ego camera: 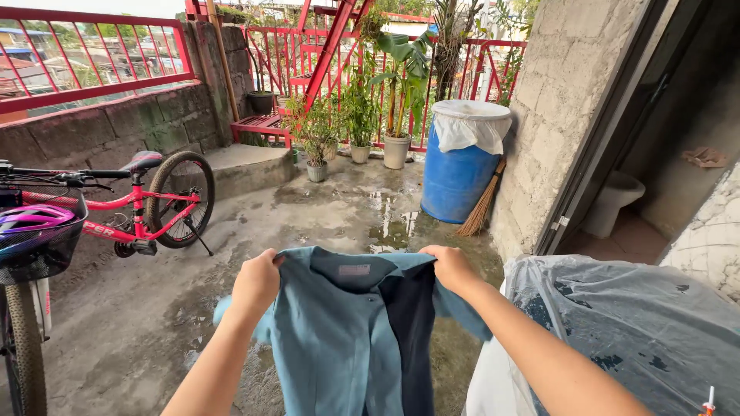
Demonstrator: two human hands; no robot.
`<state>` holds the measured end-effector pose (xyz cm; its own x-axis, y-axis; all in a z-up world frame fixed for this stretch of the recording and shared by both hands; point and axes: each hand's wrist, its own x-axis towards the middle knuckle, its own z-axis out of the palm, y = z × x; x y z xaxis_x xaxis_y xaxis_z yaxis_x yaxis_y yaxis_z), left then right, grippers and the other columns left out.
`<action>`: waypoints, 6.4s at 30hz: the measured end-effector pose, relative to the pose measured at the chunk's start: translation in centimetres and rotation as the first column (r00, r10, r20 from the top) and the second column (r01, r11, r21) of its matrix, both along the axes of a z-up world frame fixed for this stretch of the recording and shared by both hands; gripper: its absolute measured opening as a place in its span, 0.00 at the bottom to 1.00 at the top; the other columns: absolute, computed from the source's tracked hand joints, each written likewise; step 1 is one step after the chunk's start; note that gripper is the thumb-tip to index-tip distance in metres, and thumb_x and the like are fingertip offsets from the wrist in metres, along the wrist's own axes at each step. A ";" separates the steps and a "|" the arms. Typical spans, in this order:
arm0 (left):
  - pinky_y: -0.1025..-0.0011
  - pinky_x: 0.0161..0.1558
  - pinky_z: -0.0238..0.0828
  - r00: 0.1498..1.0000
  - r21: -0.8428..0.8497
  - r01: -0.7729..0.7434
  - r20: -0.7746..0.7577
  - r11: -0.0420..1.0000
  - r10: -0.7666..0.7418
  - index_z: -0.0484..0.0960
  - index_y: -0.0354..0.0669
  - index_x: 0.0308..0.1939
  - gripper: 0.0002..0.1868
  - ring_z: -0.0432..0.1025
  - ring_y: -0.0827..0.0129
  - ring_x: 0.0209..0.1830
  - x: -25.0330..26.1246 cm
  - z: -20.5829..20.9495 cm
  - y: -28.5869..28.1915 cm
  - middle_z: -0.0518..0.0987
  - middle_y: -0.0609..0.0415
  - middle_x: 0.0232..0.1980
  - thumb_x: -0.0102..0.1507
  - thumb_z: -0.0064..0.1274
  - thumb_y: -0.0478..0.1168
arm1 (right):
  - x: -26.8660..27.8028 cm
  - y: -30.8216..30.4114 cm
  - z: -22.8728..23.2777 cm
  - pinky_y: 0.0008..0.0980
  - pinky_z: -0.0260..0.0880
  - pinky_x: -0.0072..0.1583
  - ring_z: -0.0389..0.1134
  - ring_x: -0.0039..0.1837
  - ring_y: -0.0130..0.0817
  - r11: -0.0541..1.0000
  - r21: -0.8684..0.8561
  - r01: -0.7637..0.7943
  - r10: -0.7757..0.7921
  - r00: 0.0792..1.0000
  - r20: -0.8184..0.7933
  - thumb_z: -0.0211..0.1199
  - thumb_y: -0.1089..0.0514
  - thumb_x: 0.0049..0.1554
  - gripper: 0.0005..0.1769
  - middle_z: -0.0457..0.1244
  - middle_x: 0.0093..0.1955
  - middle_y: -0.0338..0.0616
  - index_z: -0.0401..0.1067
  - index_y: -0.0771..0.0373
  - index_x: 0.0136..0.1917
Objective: Transferring wet clothes from a portable washing machine to a bucket and inspecting them.
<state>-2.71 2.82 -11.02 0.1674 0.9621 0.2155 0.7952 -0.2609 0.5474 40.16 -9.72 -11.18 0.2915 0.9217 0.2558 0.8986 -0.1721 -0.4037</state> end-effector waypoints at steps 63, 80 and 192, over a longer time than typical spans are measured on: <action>0.43 0.40 0.88 0.484 -0.203 0.497 0.872 0.843 -0.075 0.84 0.32 0.61 0.28 0.84 0.34 0.41 12.4 9.1 -4.7 0.77 0.27 0.55 0.68 0.62 0.53 | -11.7 0.2 11.6 0.47 0.83 0.45 0.76 0.35 0.42 0.993 -0.042 -0.114 0.001 0.352 -0.936 0.69 0.51 0.58 0.13 0.69 0.35 0.44 0.76 0.61 0.49; 0.51 0.56 0.77 0.738 -0.001 0.589 0.408 0.808 -0.537 0.92 0.48 0.51 0.21 0.78 0.49 0.54 11.5 8.6 -4.6 0.86 0.48 0.51 0.55 0.57 0.35 | -11.2 -3.1 9.8 0.64 0.41 0.86 0.43 0.89 0.66 0.954 0.196 -0.226 0.287 0.876 -0.388 0.99 0.43 0.25 0.97 0.43 0.89 0.68 0.36 0.47 0.92; 0.49 0.44 0.67 0.607 -0.922 -0.256 0.080 0.290 0.790 0.68 0.52 0.84 0.35 0.72 0.52 0.45 -2.2 -35.1 -19.5 0.81 0.44 0.62 0.71 0.54 0.38 | -14.0 -17.6 -30.2 0.57 0.61 0.82 0.53 0.88 0.60 0.556 -0.787 0.265 -0.672 -0.413 -0.614 0.65 0.58 0.65 0.45 0.46 0.91 0.56 0.51 0.56 0.90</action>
<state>-4.95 -16.71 -46.16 -0.3066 0.5274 -0.7924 0.1381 0.8483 0.5112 26.16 -27.27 -41.40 0.3471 0.1919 -0.9180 -0.7685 -0.5028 -0.3957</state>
